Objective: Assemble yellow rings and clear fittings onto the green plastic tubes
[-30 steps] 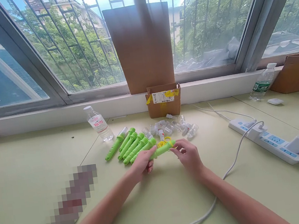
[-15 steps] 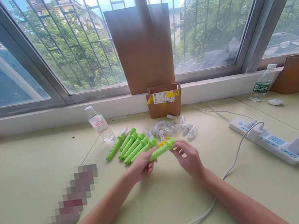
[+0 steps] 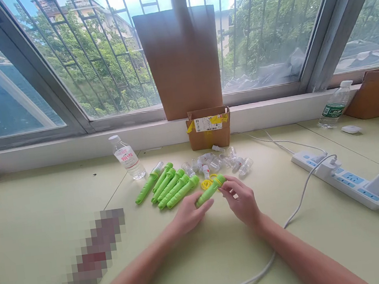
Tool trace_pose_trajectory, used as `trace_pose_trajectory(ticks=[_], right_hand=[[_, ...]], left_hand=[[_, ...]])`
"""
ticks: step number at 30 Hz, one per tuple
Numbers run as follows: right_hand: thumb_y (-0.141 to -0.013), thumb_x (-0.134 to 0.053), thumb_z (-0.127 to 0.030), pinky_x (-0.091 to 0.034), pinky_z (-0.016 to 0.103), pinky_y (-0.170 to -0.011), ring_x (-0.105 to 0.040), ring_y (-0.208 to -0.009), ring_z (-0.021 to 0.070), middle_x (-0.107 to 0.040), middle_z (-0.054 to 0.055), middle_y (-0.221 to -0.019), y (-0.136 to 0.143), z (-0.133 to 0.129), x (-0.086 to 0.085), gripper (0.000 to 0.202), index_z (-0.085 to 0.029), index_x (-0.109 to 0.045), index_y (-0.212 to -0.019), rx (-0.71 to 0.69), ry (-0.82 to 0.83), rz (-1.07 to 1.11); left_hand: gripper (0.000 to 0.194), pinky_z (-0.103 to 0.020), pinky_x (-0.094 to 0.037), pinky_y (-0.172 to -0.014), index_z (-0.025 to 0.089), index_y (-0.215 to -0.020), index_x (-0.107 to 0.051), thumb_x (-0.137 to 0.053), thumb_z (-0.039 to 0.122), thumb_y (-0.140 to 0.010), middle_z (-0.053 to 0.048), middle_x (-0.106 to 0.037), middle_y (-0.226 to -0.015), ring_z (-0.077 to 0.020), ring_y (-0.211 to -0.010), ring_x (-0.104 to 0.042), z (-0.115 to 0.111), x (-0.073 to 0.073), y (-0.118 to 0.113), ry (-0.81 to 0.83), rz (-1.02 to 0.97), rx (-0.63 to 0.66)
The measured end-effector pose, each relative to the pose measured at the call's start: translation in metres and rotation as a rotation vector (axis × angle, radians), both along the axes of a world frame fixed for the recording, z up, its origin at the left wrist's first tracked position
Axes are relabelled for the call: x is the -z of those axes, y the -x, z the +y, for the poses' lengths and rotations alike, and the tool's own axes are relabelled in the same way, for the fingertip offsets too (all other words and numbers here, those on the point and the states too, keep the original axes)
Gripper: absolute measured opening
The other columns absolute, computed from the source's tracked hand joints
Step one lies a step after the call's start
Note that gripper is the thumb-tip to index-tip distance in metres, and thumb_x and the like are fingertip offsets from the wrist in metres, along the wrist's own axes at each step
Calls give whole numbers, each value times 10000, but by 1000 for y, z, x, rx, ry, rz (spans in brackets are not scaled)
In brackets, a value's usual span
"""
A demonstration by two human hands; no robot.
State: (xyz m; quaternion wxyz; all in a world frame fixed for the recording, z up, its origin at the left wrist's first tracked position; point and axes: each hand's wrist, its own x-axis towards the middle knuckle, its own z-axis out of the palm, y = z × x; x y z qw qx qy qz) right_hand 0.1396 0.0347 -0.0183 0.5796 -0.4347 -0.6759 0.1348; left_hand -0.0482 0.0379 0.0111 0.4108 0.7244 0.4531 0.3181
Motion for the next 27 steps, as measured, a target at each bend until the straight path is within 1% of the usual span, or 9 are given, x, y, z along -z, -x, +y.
trace_pose_trajectory(ticks=[4, 7, 10, 13, 16, 21, 22, 25, 27], right_hand=[[-863, -558, -255, -579, 331, -545, -610, -576, 120, -626, 77, -1093, 1, 0, 1, 80, -206, -604, -819, -25, 3, -10], [-867, -551, -259, -586, 332, -562, -621, -586, 123, -630, 81, -1095, 2, 0, 1, 88, -205, -611, -833, -38, -1, -30], [-876, -532, -272, -586, 323, -553, -633, -611, 134, -636, 86, -1079, 1, 0, -1, 109, -206, -613, -847, -37, 6, -44], [-882, -517, -271, -586, 316, -556, -637, -637, 138, -631, 87, -1085, 1, -1, -3, 111, -212, -610, -872, -33, -6, -59], [-886, -503, -276, -592, 325, -607, -647, -720, 157, -616, 84, -1116, 1, -2, -5, 122, -224, -607, -922, -10, -9, -83], [-893, -475, -313, -583, 336, -625, -640, -794, 183, -603, 84, -1123, -5, 8, -4, 185, -227, -587, -1012, 91, 20, -119], [-891, -474, -316, -579, 342, -647, -635, -847, 198, -602, 86, -1126, -8, 12, -2, 196, -223, -586, -1022, 125, 24, -141], [-881, -470, -340, -540, 410, -786, -556, -1065, 268, -601, 102, -1133, -23, 27, 5, 244, -217, -588, -1054, 273, 17, -277], [-876, -460, -353, -467, 468, -903, -504, -1128, 294, -584, 121, -1172, -34, 37, 11, 298, -203, -584, -1100, 341, 18, -409]], left_hand=[[423, -226, -273, -501, 161, -621, -521, -498, 547, -793, 29, -420, -567, -100, -538, -368, -1, 0, 0, -71, 65, 17], [380, -223, -287, -504, 165, -761, -601, -509, 532, -796, 24, -475, -595, -105, -545, -391, 0, -1, 0, -61, 44, 11], [370, -221, -300, -490, 174, -879, -617, -522, 521, -790, 24, -505, -585, -108, -523, -410, -1, -2, -1, -10, 22, -18], [342, -219, -308, -482, 177, -844, -593, -530, 508, -790, 29, -502, -561, -103, -496, -416, -1, -2, -1, 26, 8, -21], [311, -219, -328, -490, 182, -824, -540, -545, 491, -786, 32, -516, -575, -101, -492, -438, 0, -1, -2, 36, -35, -37], [282, -223, -343, -499, 198, -837, -463, -558, 458, -781, 40, -526, -602, -104, -490, -463, 1, 3, -3, 48, -100, -93], [276, -222, -342, -500, 200, -837, -455, -559, 449, -781, 42, -526, -607, -103, -489, -463, 1, 4, -3, 43, -100, -95], [262, -221, -337, -504, 206, -829, -432, -558, 431, -784, 49, -518, -611, -99, -491, -461, 2, 6, -2, 19, -82, -84], [254, -221, -334, -509, 209, -823, -421, -550, 426, -793, 53, -509, -611, -98, -494, -458, 2, 7, -2, 2, -69, -74]])
